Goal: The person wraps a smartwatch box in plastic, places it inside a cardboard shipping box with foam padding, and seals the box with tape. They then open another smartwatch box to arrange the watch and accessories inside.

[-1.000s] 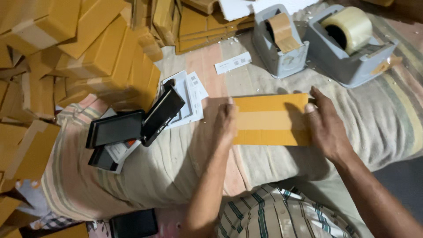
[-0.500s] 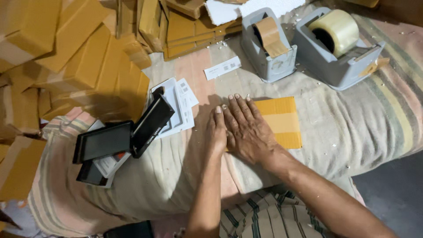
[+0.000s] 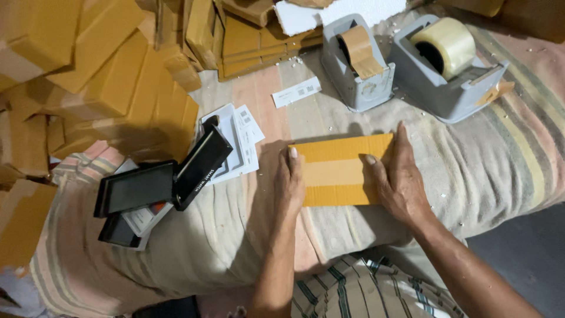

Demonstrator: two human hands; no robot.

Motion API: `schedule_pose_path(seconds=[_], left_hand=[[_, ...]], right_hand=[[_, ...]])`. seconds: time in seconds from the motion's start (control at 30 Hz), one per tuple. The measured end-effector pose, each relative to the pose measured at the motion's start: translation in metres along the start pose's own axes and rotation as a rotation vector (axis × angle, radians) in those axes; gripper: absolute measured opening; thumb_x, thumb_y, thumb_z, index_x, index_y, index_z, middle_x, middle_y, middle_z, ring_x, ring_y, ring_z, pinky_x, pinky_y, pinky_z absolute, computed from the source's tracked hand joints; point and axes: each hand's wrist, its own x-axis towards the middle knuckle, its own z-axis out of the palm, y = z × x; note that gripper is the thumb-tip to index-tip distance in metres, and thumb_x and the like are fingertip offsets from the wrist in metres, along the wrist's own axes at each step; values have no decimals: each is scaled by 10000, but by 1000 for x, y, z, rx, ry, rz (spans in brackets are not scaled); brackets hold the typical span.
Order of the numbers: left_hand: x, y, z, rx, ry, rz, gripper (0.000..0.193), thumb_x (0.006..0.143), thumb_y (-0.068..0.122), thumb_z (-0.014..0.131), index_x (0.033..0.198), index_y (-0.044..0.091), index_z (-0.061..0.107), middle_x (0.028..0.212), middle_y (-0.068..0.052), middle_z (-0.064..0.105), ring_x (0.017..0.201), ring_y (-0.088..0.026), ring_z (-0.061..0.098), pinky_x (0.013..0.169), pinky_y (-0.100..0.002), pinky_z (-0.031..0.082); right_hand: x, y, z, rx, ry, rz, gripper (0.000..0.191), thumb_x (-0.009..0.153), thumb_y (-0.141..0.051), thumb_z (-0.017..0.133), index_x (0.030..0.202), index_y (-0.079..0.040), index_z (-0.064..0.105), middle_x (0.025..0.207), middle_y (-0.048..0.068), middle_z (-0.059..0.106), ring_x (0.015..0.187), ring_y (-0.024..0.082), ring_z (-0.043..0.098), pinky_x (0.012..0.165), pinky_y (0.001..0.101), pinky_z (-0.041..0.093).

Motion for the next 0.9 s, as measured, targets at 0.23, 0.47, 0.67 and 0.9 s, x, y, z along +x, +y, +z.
schedule_pose_path(seconds=[0.23,0.47,0.67,0.9], left_hand=[[-14,19,0,-116,178,464,774,1039,646,399,1460,1,469,1357,-235,610,1236,-367,615,1036,-443,475],[0,-20,-2,-440,-24,700,803,1140,682,244,1134,-25,625,1198,-187,691,1217,-301,641,1121,-423,470],[-11,-41,0,-707,96,462,723,1118,547,298,1164,-93,633,1147,-220,703,1130,-325,686,1071,-460,521],[-46,58,19,-304,312,571,568,1147,420,329,1371,-54,548,1407,-216,596,1352,-324,567,1203,-462,410]], right_hand=[[23,-5,-10,544,-69,298,807,960,-362,659,1581,-4,288,1239,212,695,1098,231,693,933,382,552],[32,18,-60,240,-149,-430,671,879,-405,733,1430,-66,554,1501,217,492,1399,336,482,1141,456,412],[-1,43,-62,-102,-66,-272,354,1055,-267,482,1318,-75,621,1502,139,559,1460,339,473,1292,496,308],[58,-12,54,-436,-329,-380,599,871,-422,628,1352,-71,565,1492,235,439,1463,426,297,1241,548,156]])
